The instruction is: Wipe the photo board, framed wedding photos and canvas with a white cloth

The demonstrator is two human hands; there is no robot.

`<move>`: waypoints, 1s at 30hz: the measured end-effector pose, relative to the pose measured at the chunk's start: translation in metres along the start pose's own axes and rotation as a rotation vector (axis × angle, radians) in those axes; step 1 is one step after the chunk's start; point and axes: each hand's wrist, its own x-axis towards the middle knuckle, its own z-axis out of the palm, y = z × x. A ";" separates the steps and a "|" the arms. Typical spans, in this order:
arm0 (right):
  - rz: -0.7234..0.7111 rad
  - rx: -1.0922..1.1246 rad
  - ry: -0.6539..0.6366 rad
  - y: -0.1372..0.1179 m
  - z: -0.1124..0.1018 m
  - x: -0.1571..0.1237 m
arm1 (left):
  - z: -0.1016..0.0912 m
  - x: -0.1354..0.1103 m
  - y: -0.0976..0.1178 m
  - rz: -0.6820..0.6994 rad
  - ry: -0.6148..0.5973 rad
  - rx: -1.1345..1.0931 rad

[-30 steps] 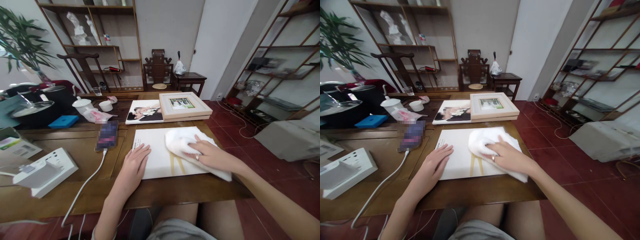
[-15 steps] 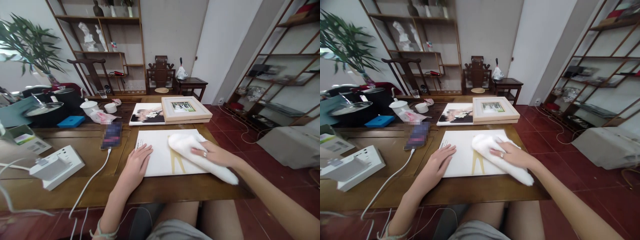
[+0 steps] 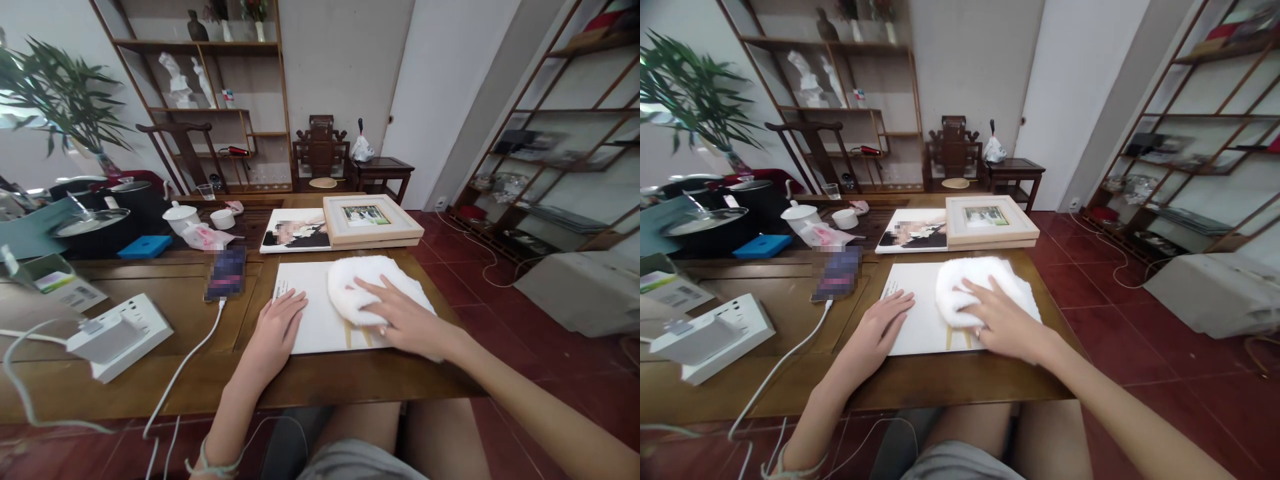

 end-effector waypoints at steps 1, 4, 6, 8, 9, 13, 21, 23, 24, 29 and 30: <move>-0.021 0.006 -0.021 -0.008 0.000 -0.010 | 0.000 0.000 0.000 -0.002 0.002 -0.002; -0.095 0.019 -0.090 -0.027 0.000 -0.036 | 0.000 0.000 0.001 -0.009 0.006 -0.011; -0.128 0.020 -0.119 -0.032 -0.002 -0.044 | 0.000 -0.001 0.001 -0.008 0.007 -0.012; -0.119 0.020 -0.111 -0.029 -0.003 -0.042 | 0.001 -0.001 0.001 -0.006 0.005 -0.009; -0.098 0.019 -0.095 -0.026 -0.003 -0.038 | 0.001 -0.001 0.001 -0.006 0.003 -0.007; -0.017 -0.003 -0.020 -0.007 -0.001 -0.004 | 0.001 0.000 0.000 0.001 0.005 -0.001; 0.026 -0.084 0.015 0.014 0.003 0.066 | 0.001 0.000 -0.002 0.018 0.011 0.001; 0.016 -0.092 0.014 0.009 0.005 0.066 | 0.001 0.000 -0.002 0.016 0.014 -0.004; 0.004 -0.094 0.007 0.005 0.005 0.062 | 0.001 0.000 -0.002 0.015 0.015 -0.006; -0.097 -0.080 -0.065 -0.029 0.005 0.023 | 0.002 0.001 -0.001 0.001 0.013 -0.006; -0.117 -0.064 -0.083 -0.037 0.004 0.014 | 0.002 0.001 -0.001 -0.003 0.011 -0.005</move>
